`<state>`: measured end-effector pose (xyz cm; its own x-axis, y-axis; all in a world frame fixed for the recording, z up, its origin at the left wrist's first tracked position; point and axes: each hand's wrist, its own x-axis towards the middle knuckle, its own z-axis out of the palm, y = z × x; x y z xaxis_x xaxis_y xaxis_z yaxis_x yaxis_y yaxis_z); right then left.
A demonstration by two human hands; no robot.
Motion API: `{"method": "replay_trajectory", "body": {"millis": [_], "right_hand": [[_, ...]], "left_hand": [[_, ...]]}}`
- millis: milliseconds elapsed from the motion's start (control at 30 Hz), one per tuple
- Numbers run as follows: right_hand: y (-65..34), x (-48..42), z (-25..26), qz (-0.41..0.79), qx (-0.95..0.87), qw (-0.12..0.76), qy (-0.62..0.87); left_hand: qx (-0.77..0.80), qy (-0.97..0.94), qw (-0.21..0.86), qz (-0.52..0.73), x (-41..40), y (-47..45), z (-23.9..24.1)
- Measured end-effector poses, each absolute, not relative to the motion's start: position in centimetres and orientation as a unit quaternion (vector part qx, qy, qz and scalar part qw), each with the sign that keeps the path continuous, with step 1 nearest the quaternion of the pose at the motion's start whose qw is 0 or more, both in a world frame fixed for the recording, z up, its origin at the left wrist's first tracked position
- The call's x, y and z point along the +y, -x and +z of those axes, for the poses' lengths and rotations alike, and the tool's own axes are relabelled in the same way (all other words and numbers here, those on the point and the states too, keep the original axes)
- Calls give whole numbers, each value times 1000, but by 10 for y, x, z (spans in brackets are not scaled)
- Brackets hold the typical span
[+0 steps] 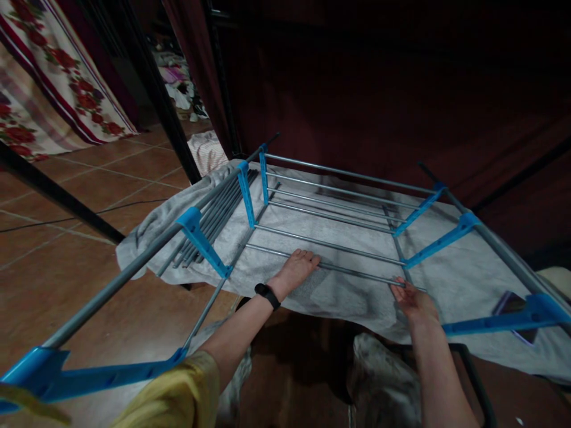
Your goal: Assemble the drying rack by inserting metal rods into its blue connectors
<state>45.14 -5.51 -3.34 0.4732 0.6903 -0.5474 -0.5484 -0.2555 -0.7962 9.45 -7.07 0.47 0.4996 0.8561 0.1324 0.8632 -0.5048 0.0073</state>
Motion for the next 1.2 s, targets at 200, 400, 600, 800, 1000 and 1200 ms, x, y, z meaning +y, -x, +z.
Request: {"method": "replay_trajectory", "body": {"millis": [200,400,600,800,1000,1200], "right_hand": [[-451,-54,-28,526,-43,596,605],[-449,-55,-27,517,-34,601,609],[-448,-57,-30,499,-64,616,606],[-444,-59,-27,479,-78,629,607],[-443,-60,-22,472,-71,644,598],[-447,-60,-25,472,-64,641,601]], "left_hand": [[-472,880,29,-42,-72,-92,0],[-466,884,25,-29,-71,-90,5],[-475,879,25,-25,-69,-87,10],[-486,874,19,-17,-69,-85,14],[-509,860,22,-20,-70,-77,12],[-526,850,-2,-28,-69,-68,10]]}}
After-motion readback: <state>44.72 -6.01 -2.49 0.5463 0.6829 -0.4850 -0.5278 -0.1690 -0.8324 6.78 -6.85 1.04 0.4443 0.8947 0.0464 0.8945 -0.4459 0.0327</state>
